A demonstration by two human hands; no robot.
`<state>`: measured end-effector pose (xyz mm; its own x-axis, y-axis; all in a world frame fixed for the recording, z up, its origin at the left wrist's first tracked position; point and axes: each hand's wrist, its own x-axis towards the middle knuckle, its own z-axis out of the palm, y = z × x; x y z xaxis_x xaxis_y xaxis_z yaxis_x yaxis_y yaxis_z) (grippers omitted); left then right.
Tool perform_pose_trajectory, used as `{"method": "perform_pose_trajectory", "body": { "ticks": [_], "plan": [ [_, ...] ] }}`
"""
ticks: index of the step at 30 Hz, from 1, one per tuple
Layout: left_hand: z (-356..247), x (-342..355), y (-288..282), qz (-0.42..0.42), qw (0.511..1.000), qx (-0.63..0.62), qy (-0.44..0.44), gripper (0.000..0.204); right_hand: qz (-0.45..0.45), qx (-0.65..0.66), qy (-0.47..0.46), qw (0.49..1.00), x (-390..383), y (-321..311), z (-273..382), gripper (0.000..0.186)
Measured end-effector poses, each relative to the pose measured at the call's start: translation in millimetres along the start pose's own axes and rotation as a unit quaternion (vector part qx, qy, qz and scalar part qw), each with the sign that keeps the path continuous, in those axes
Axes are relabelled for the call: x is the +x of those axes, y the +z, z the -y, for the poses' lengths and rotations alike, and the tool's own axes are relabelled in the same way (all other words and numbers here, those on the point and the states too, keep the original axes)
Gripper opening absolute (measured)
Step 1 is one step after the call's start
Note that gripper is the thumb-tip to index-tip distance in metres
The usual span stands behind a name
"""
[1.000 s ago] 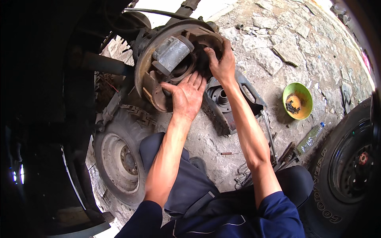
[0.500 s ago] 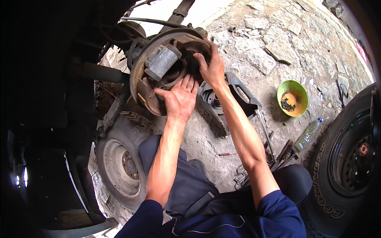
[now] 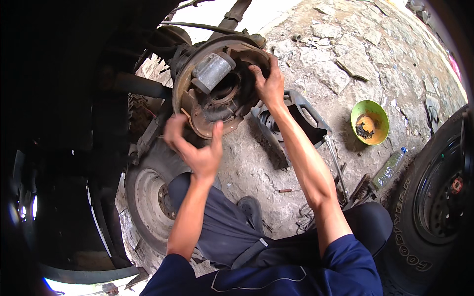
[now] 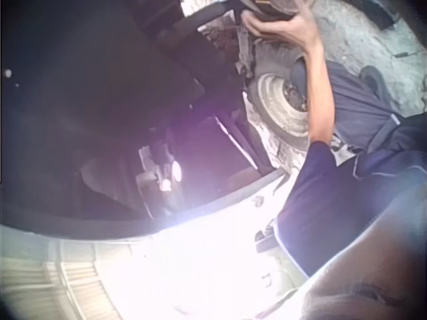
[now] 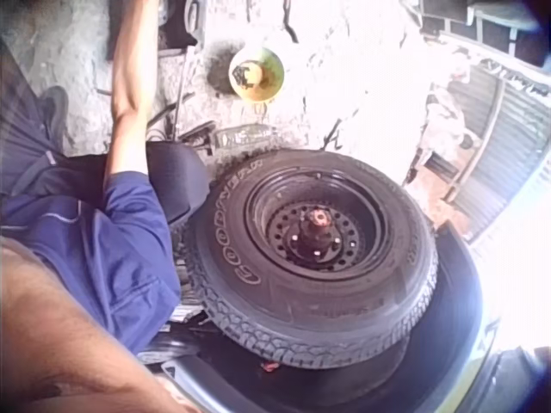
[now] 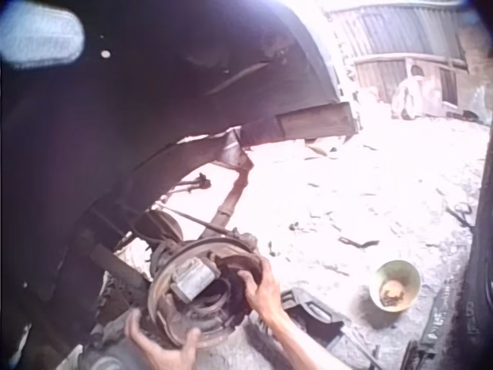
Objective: The person installs brake shoes and springs into a vehicle's drum brake assembly by hand and using a screwdriver.
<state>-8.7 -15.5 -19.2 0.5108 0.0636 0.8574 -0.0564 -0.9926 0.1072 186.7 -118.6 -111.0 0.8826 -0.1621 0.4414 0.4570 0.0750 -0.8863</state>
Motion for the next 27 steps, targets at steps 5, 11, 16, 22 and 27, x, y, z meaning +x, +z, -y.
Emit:
{"method": "perform_pose_trajectory", "body": {
  "ticks": [5,11,16,22,27],
  "plan": [
    [44.5,11.8,23.2,0.068,0.954,-0.129,-0.262,0.091,0.004,-0.005,-0.005,1.0,2.4,0.5,3.6,0.053],
    [47.4,3.8,36.7,-0.005,0.954,-0.206,-0.216,0.064,0.015,0.026,0.004,1.0,0.0,-0.5,3.3,0.054],
    [44.2,-1.7,43.2,-0.043,0.946,-0.206,-0.245,0.058,0.052,0.037,0.001,0.998,5.7,-9.2,3.1,0.065],
    [42.7,-2.5,44.2,-0.057,0.932,-0.247,-0.26,0.051,0.042,0.025,0.103,0.994,16.7,-65.0,-37.2,0.075],
    [44.0,-2.4,49.9,-0.069,0.925,-0.26,-0.268,0.061,0.146,-0.392,0.233,0.878,3.8,-179.2,-111.0,0.042]
  ]
}}
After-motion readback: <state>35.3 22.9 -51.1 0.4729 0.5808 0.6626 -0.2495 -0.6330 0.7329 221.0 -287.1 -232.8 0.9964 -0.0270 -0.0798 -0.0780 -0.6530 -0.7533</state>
